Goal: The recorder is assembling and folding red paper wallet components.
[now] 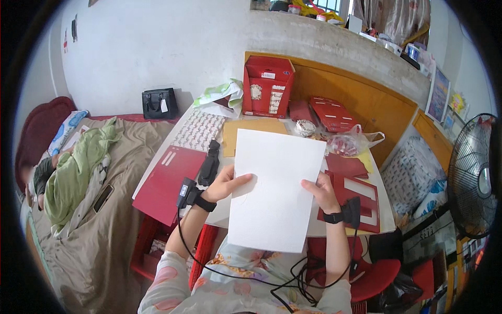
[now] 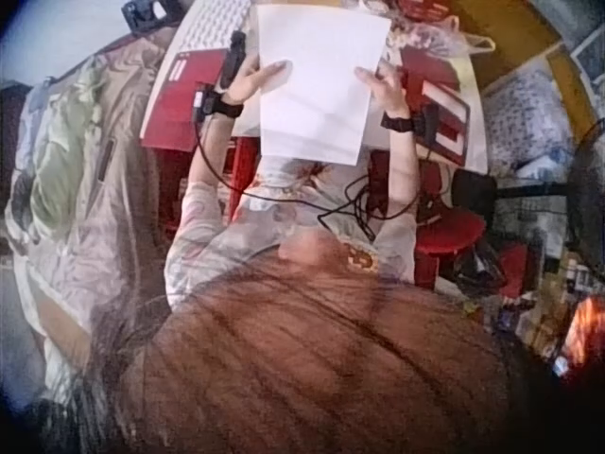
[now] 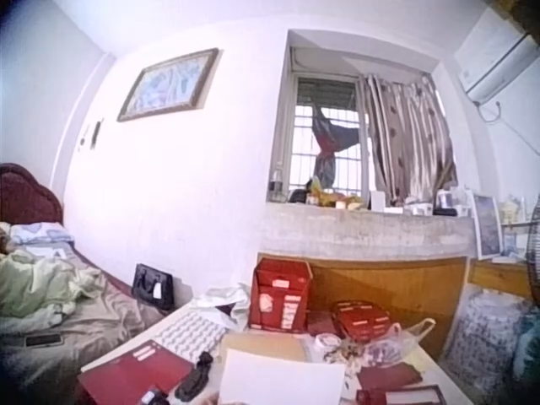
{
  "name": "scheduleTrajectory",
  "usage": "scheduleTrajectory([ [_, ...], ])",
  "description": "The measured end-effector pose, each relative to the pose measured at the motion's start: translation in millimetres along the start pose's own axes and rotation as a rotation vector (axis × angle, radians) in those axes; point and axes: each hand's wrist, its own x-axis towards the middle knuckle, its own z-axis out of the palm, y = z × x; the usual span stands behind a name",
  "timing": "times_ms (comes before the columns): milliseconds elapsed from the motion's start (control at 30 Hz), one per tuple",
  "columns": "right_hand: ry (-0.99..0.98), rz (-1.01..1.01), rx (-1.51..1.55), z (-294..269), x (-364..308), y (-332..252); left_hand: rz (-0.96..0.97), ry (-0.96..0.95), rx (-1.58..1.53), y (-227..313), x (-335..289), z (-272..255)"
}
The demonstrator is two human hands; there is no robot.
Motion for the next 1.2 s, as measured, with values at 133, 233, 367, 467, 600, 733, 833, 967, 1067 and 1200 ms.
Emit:
scheduleTrajectory([
  [133,-0.061,0.183,0.166,-7,-14,10,-0.093,-0.065,-0.251,-11,-7,-4],
  [233,-0.295,0.065,0.23,-11,-18,7,-0.085,-0.337,-0.299,-16,-8,-16],
  [367,-0.399,0.101,0.201,-15,-24,10,-0.09,-0.628,-0.392,-17,-6,-26],
  [467,-0.456,0.113,0.084,-8,-24,2,-0.038,-0.799,-0.459,-23,-6,-24],
  [600,-0.605,0.163,0.013,16,-18,0,-0.555,-0.82,-0.267,-40,-1,-2],
  [733,-0.609,0.215,0.076,18,-23,9,-0.488,-1.019,0.235,-38,9,24],
  [833,-0.554,0.33,0.26,11,-23,5,-0.418,-0.912,0.06,-33,3,24],
  [967,-0.407,0.463,0.156,8,-26,20,-0.404,-0.87,0.075,-23,5,29],
  [1067,-0.445,0.374,-0.058,17,-23,29,-0.401,-0.898,0.156,-27,9,27],
  [1200,-0.381,0.303,-0.081,29,-25,27,-0.445,-0.811,0.144,-24,5,38],
])
